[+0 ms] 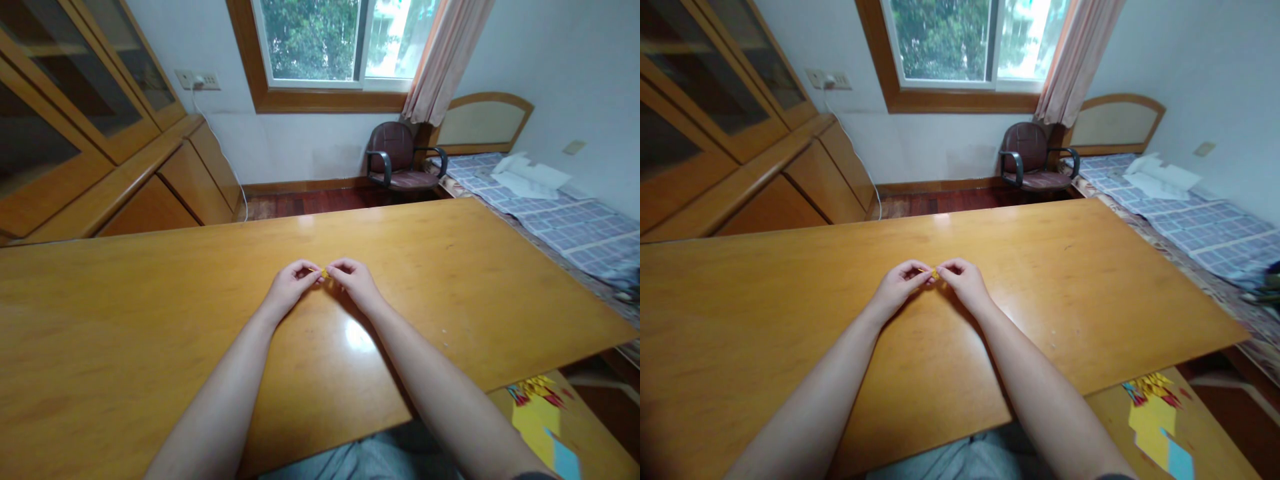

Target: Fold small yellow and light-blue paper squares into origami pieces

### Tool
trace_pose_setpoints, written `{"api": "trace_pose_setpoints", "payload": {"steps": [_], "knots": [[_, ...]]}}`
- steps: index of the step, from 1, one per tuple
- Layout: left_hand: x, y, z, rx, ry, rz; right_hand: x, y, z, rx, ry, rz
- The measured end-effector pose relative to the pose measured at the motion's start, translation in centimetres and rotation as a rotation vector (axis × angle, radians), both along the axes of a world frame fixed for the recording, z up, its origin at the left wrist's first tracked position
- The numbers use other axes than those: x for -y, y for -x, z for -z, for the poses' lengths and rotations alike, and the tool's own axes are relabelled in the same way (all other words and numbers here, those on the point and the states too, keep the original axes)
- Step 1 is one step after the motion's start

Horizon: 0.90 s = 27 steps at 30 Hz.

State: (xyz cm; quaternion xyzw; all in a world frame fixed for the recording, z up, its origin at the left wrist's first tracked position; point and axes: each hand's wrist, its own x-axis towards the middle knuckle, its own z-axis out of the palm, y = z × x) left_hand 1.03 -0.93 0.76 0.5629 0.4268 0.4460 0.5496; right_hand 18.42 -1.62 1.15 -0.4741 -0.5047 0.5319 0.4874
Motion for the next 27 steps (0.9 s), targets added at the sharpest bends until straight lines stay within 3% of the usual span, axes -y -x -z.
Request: {"api": "trace_pose_setpoints", "payload": {"steps": [18,27], "knots": [[-0.21,-0.14,0.46,0.031,0.040,-0.028,-0.02,0.11,0.15,0.048,-0.023,0.017],[-0.56,0.07,0.76,0.066,0.017,-0.110,0.37,0.31,0.09,0.109,-0.055,0.001]]}}
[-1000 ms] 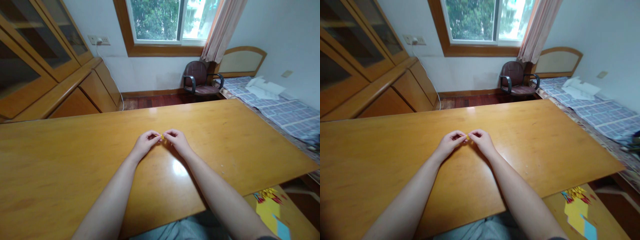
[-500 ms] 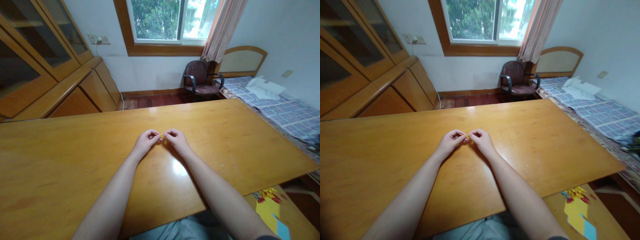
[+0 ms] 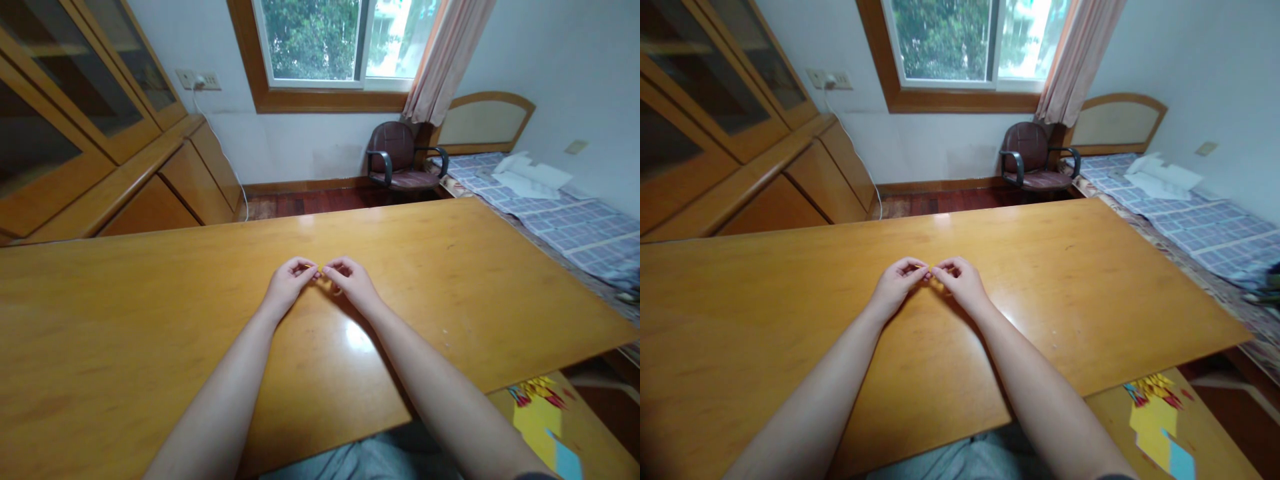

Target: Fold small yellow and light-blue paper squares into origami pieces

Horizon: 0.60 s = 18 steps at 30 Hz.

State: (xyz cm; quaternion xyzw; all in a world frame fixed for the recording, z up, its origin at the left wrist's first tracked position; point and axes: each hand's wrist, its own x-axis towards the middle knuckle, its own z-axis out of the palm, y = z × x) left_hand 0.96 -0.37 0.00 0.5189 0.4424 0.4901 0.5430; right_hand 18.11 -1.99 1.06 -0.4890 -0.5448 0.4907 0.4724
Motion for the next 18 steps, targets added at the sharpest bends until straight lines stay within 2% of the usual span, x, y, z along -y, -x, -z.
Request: {"api": "trace_pose_setpoints", "payload": {"steps": [8,18], "knots": [[-0.02,0.06,-0.21,0.016,-0.007,-0.036,-0.25,0.36,0.74,0.140,-0.124,0.046],[0.10,-0.08,-0.26,-0.005,-0.010,-0.038,-0.29,0.36,0.85,0.099,-0.073,0.060]]}}
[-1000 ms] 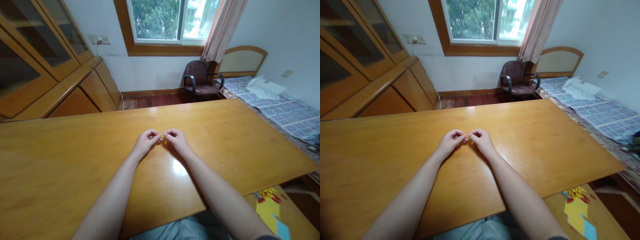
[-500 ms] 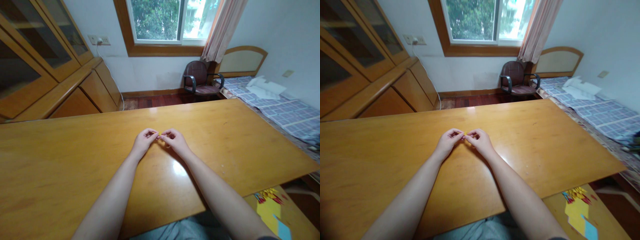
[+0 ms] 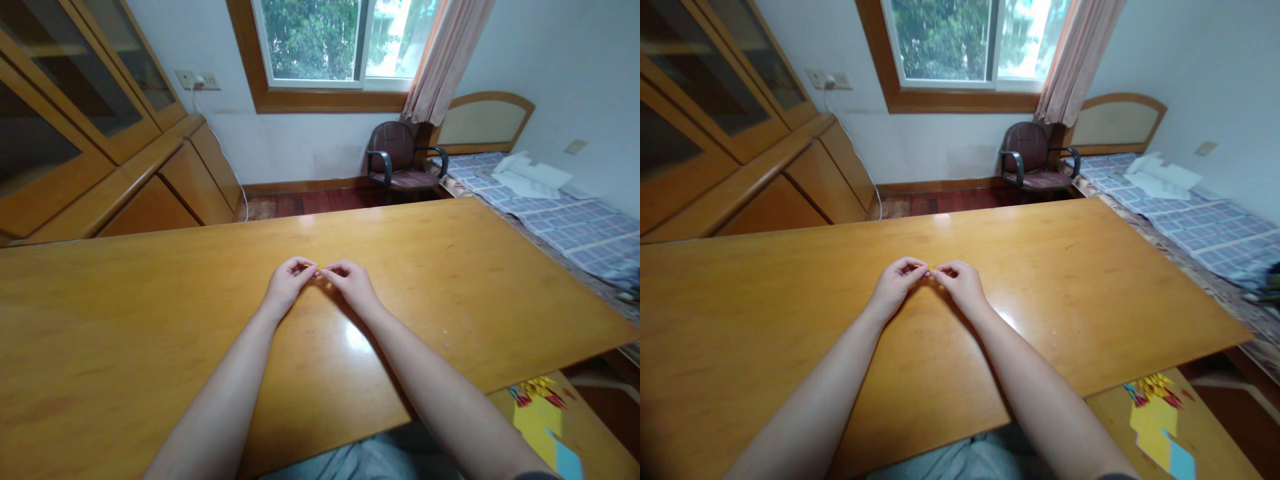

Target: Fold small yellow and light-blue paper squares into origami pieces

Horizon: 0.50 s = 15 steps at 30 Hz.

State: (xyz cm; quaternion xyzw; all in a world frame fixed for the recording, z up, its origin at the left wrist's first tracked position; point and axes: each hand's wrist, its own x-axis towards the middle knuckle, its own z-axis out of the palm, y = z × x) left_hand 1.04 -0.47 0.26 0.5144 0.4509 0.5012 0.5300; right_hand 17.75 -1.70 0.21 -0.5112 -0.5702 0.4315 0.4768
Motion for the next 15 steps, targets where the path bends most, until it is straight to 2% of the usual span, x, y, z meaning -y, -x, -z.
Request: {"api": "trace_pose_setpoints", "payload": {"steps": [9,15], "knots": [[-0.08,-0.07,0.40,-0.030,-0.021,-0.008,-0.04,0.01,0.39,0.000,-0.017,0.032],[-0.06,-0.01,0.78,-0.074,-0.055,-0.010,0.12,0.03,0.01,0.024,-0.036,0.051]]}}
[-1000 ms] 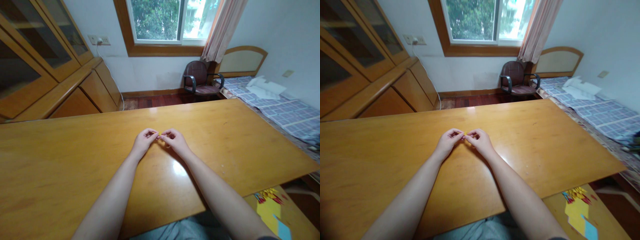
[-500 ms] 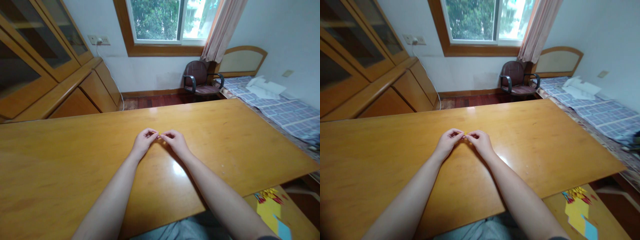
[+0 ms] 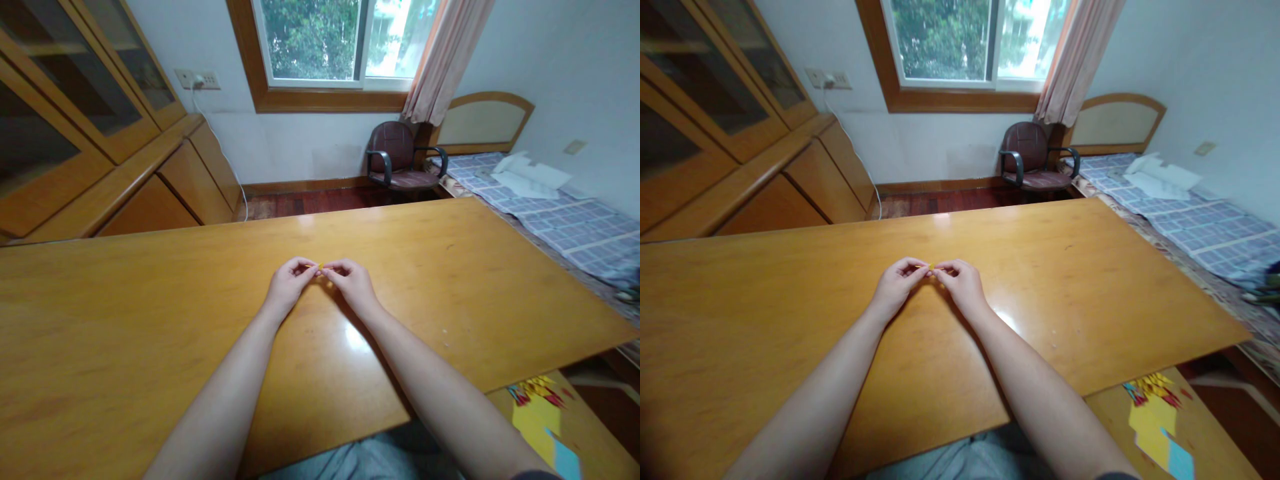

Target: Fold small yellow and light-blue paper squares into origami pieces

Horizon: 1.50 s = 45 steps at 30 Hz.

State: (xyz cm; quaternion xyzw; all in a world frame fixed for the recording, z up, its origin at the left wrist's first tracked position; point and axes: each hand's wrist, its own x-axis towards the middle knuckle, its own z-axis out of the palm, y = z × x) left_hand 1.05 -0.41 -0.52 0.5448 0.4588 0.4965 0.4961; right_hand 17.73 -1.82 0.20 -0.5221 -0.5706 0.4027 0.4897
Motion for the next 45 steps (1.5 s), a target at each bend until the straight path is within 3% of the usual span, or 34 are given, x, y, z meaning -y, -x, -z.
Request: {"api": "trace_pose_setpoints", "payload": {"steps": [14,23,29,45], "knots": [[0.1,-0.2,-0.3,0.013,0.017,0.000,0.0,-0.2,-0.1,0.052,-0.067,-0.011],[0.3,-0.2,-1.0,-0.059,-0.097,0.004,-0.3,-0.2,0.3,0.030,-0.060,-0.020],[0.2,-0.4,-0.7,0.083,0.020,-0.012,-0.1,-0.2,-0.1,0.014,-0.046,-0.023],[0.4,-0.4,-1.0,0.116,0.014,-0.022,-0.2,-0.2,0.1,-0.023,-0.036,-0.030]]}}
